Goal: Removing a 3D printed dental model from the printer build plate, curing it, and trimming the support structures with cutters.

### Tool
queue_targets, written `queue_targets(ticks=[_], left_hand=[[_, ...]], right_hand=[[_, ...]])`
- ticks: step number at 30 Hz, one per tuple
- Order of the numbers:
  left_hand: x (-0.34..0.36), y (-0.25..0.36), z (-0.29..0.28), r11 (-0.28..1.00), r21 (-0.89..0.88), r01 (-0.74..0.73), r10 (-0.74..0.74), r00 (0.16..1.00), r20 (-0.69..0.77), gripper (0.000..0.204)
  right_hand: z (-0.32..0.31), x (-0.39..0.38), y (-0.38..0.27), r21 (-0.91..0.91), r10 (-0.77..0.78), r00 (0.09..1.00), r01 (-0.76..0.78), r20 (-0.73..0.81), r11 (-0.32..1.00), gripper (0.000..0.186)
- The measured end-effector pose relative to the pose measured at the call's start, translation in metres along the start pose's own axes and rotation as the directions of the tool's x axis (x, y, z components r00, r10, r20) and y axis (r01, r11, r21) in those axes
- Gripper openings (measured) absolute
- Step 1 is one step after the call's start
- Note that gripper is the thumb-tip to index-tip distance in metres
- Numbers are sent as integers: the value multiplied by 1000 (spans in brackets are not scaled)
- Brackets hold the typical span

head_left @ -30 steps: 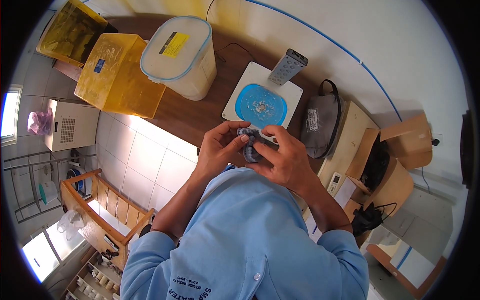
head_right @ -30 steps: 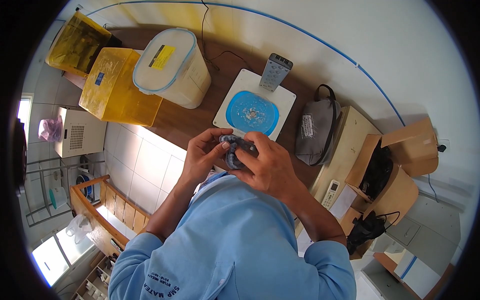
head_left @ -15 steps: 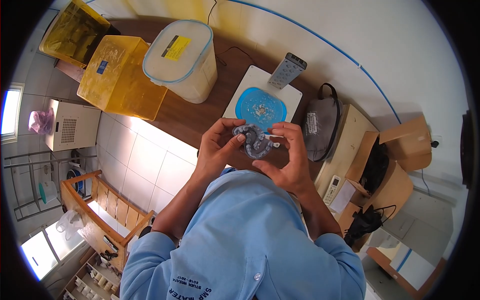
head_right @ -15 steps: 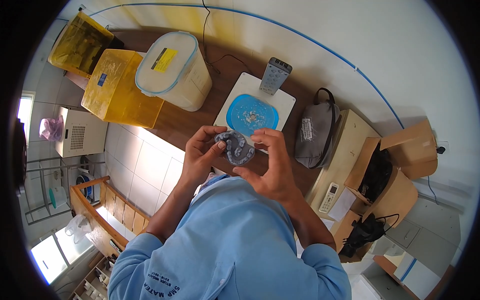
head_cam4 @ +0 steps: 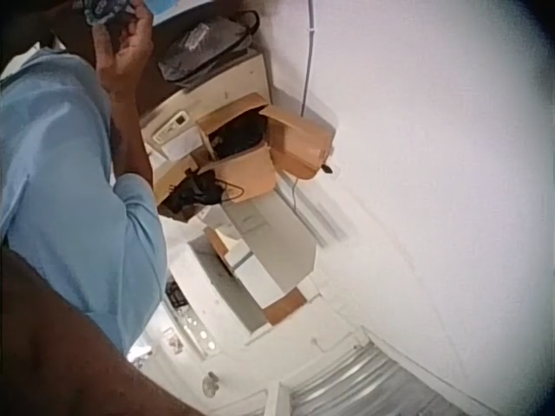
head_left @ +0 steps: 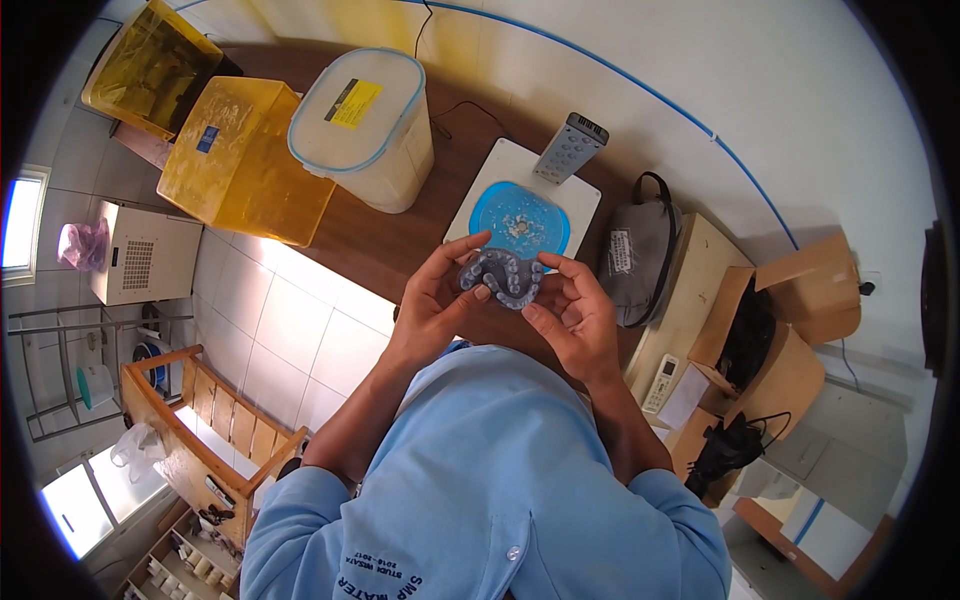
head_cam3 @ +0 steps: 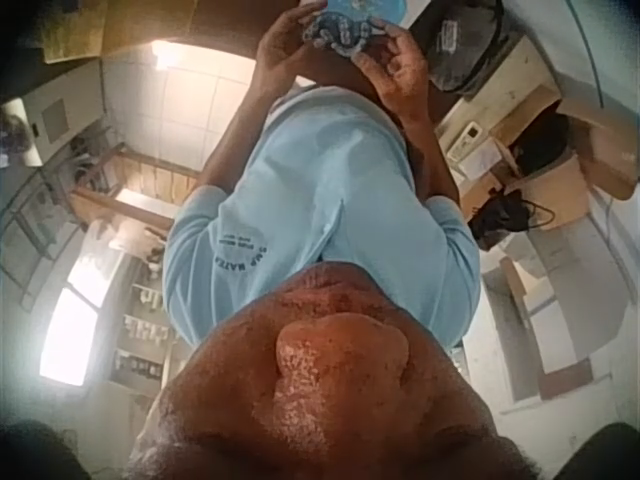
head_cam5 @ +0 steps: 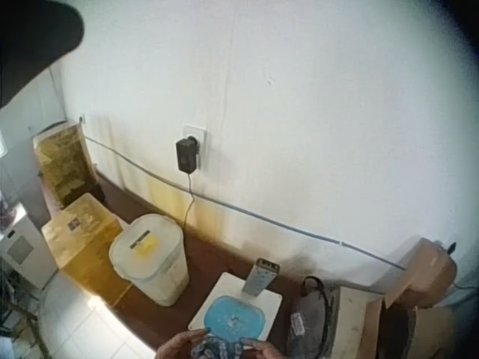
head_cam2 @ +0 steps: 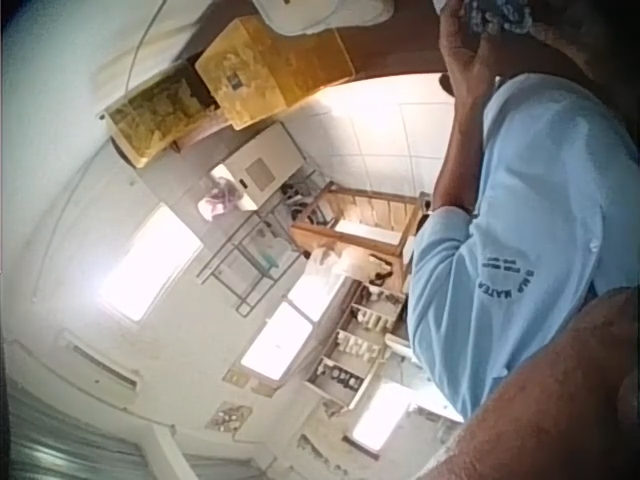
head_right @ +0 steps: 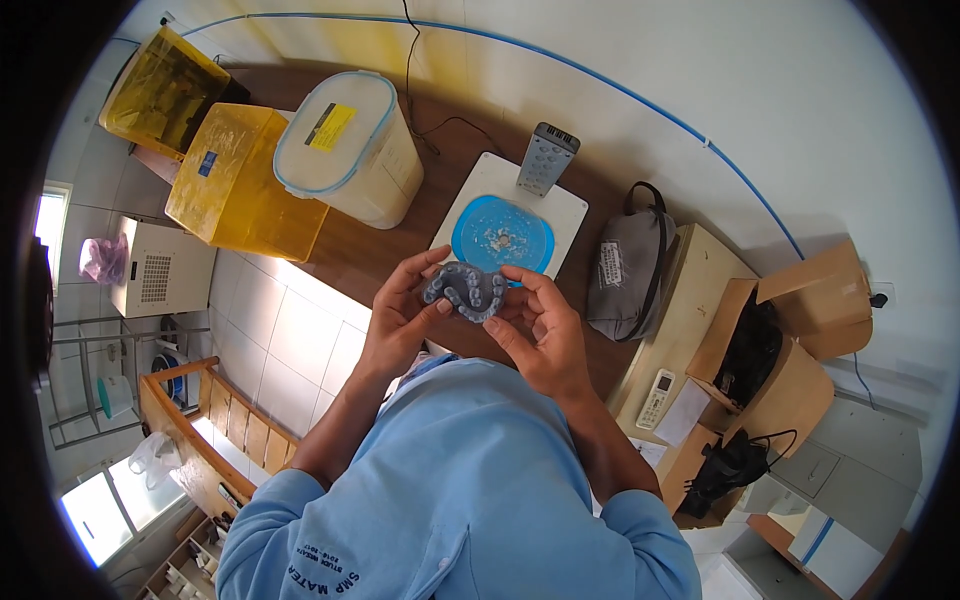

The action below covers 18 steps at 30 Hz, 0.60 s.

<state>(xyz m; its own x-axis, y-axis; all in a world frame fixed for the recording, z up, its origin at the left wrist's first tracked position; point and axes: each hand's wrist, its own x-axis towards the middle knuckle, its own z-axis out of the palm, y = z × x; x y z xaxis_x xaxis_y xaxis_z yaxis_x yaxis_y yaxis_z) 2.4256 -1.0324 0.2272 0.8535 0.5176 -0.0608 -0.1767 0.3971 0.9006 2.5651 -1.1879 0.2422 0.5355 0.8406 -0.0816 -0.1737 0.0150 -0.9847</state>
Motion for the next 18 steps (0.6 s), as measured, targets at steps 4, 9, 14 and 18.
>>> queue_targets(ticks=[4,9,14,18], left_hand=[[-1,1,3,999,-45,21,-21,1000,14,46],[-1,-13,-4,996,74,-42,41,999,13,35],[-2,-16,-4,990,140,10,-8,1000,-16,37],[-1,-11,-1,986,141,92,-92,996,-4,40]], right_hand=[[0,1,3,34,-21,1000,22,-19,999,54],[0,0,5,47,-68,997,69,-36,997,51],[1,-3,8,75,-50,997,54,-61,996,51],[3,-3,9,93,-52,995,60,-82,994,48]])
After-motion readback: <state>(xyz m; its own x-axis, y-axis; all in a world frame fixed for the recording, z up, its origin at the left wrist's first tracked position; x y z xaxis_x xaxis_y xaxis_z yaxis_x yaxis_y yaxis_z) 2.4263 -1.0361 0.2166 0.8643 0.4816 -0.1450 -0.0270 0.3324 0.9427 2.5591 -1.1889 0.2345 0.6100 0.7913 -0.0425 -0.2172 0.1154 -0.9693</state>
